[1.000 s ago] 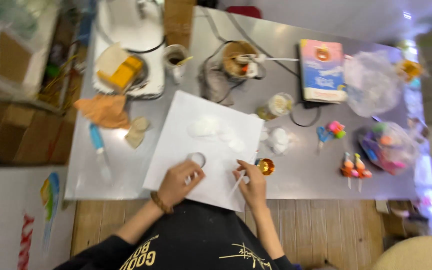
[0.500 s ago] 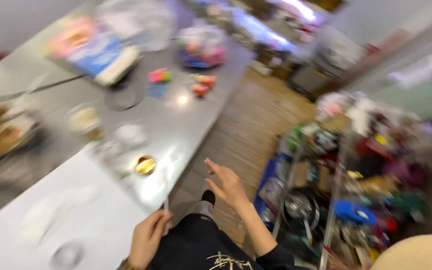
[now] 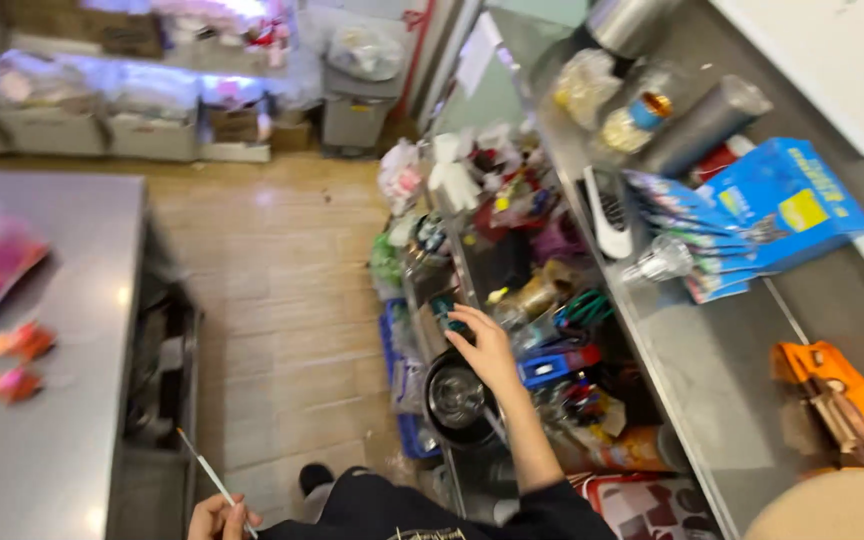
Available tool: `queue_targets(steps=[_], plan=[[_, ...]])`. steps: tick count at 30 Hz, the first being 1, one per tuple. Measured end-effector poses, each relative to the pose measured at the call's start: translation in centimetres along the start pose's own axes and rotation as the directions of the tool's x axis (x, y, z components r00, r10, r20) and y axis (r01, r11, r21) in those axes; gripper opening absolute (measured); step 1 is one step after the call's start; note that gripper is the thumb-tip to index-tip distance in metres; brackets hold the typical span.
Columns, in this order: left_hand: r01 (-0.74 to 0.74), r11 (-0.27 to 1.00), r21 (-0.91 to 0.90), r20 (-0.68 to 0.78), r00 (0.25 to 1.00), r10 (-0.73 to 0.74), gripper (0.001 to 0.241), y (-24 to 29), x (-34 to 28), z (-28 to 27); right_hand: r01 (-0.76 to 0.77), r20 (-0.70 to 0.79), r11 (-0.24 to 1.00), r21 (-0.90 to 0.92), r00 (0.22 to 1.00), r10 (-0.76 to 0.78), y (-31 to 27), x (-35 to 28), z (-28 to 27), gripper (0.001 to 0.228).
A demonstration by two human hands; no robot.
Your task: Decorating small white fondant circles with gold luster dust using a brush.
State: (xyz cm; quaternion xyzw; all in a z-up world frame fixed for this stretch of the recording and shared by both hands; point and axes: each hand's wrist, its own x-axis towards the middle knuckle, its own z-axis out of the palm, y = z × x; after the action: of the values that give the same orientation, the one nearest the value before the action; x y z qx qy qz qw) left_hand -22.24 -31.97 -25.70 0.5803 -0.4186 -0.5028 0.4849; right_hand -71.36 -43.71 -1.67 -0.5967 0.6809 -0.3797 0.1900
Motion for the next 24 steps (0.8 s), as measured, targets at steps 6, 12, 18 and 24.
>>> queue_targets(steps=[6,12,18,24], plan=[[-0.086,0.912,0.402,0.234,0.972,-0.012,0.017,15.5,3.1,9.5,-0.191,-0.494,0.773,-0.605,0.852,-0.176,0.1,9.7,-15.5,0.060],[-0.075,0.918,0.390,0.256,0.966,-0.030,0.019,14.1,4.3,10.9,-0.316,-0.528,0.636,-0.704,0.832,-0.170,4.8,13.0,-14.5,0.057],[-0.043,0.930,0.365,0.114,0.994,0.002,0.015,15.3,3.6,9.3,0.049,-0.645,0.989,-0.137,0.753,-0.127,-4.5,13.4,-7.6,0.094],[0.037,0.902,0.429,0.006,0.999,-0.044,0.019,17.4,1.4,6.6,0.163,-0.204,0.262,0.951,0.969,0.136,-7.4,18.7,3.5,0.063]])
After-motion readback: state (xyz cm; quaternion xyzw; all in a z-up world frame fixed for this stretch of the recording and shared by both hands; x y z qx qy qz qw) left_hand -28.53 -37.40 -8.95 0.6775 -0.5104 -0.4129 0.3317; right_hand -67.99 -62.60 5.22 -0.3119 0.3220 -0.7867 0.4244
